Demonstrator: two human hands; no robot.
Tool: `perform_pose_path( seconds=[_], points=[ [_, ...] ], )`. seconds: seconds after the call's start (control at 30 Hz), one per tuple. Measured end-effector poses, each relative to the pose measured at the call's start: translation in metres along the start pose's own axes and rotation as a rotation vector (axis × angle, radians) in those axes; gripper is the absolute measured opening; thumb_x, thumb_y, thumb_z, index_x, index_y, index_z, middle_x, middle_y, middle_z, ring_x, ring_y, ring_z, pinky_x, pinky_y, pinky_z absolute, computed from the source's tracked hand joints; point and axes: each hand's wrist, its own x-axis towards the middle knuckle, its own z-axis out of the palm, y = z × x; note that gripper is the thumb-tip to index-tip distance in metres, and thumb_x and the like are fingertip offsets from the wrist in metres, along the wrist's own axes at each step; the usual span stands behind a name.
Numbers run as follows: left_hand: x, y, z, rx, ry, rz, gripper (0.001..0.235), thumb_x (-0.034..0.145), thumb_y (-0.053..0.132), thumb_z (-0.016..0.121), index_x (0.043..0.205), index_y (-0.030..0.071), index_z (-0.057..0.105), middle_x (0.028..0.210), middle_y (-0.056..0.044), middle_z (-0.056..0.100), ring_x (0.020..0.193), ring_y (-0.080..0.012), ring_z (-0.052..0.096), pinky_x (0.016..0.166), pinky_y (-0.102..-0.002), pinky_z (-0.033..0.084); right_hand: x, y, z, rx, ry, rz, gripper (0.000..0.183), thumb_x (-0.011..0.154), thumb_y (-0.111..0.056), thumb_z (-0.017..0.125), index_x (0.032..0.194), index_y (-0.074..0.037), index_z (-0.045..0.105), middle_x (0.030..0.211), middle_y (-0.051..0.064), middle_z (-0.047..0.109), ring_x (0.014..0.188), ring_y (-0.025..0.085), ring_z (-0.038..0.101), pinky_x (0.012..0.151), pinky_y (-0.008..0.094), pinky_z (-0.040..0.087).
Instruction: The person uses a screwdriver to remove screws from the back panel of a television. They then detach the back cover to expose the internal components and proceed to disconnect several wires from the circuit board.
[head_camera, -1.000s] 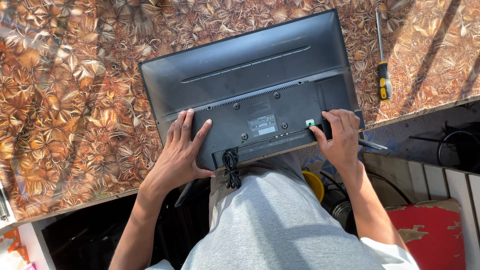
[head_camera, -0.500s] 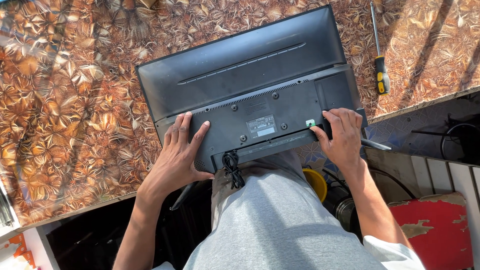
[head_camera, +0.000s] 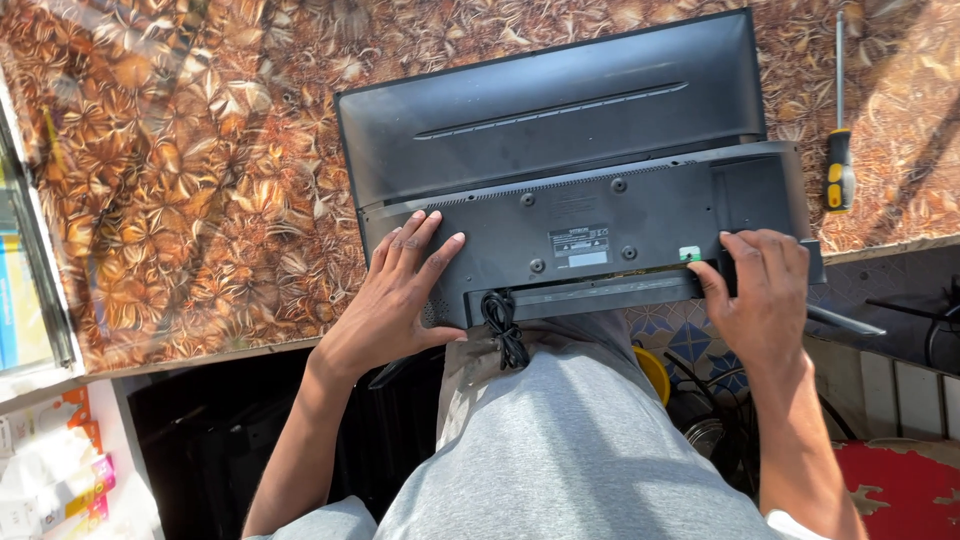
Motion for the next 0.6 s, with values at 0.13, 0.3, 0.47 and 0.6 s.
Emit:
perform_pose_path(
  seconds=[0.13, 0.3, 0.47, 0.6],
  points=[
    [-0.014, -0.015, -0.003, -0.304, 0.137, -0.048, 0.096, 0.080, 0.058, 0.078, 0.155, 0.012, 0.041, 0.163, -0.019, 0.034, 0.150, -0.0387, 0.034, 0.120, -0.057, 0.028, 0.010, -0.001, -0.013, -0.038, -0.041, -0.025, 0.039, 0.109, -0.030, 0.071, 0.121, 0.006, 0.071, 0.113, 0.020, 0.068, 0.108, 0.036, 0.064, 0.093, 0.046, 0.053],
    [-0.035, -0.019, -0.014, -0.513, 0.367, -0.280, 0.049, 0.104, 0.036, 0.053, 0.139, 0.003, 0.058, 0.138, -0.017, 0.062, 0.131, -0.0319, 0.058, 0.109, -0.046, 0.045, 0.029, -0.003, -0.033, -0.057, -0.133, -0.027, 0.036, 0.106, -0.029, 0.076, 0.120, 0.005, 0.074, 0.111, 0.018, 0.070, 0.106, 0.034, 0.066, 0.096, 0.044, 0.055],
    [-0.055, -0.024, -0.015, -0.593, 0.568, -0.406, 0.029, 0.110, 0.022, 0.049, 0.127, 0.005, 0.067, 0.110, -0.009, 0.073, 0.107, -0.0217, 0.069, 0.089, -0.034, 0.055, 0.049, 0.001, -0.046, -0.079, -0.236, -0.029, 0.034, 0.107, -0.032, 0.074, 0.117, 0.000, 0.073, 0.104, 0.014, 0.069, 0.100, 0.032, 0.065, 0.093, 0.041, 0.055],
    [-0.058, -0.012, -0.027, -0.646, 0.601, -0.489, 0.035, 0.108, 0.033, 0.049, 0.123, 0.007, 0.068, 0.108, -0.008, 0.072, 0.105, -0.0217, 0.071, 0.091, -0.036, 0.057, 0.070, 0.012, -0.054, -0.137, -0.375, -0.017, 0.037, 0.108, -0.037, 0.069, 0.118, -0.002, 0.072, 0.106, 0.011, 0.070, 0.102, 0.031, 0.066, 0.081, 0.042, 0.056]
  ],
)
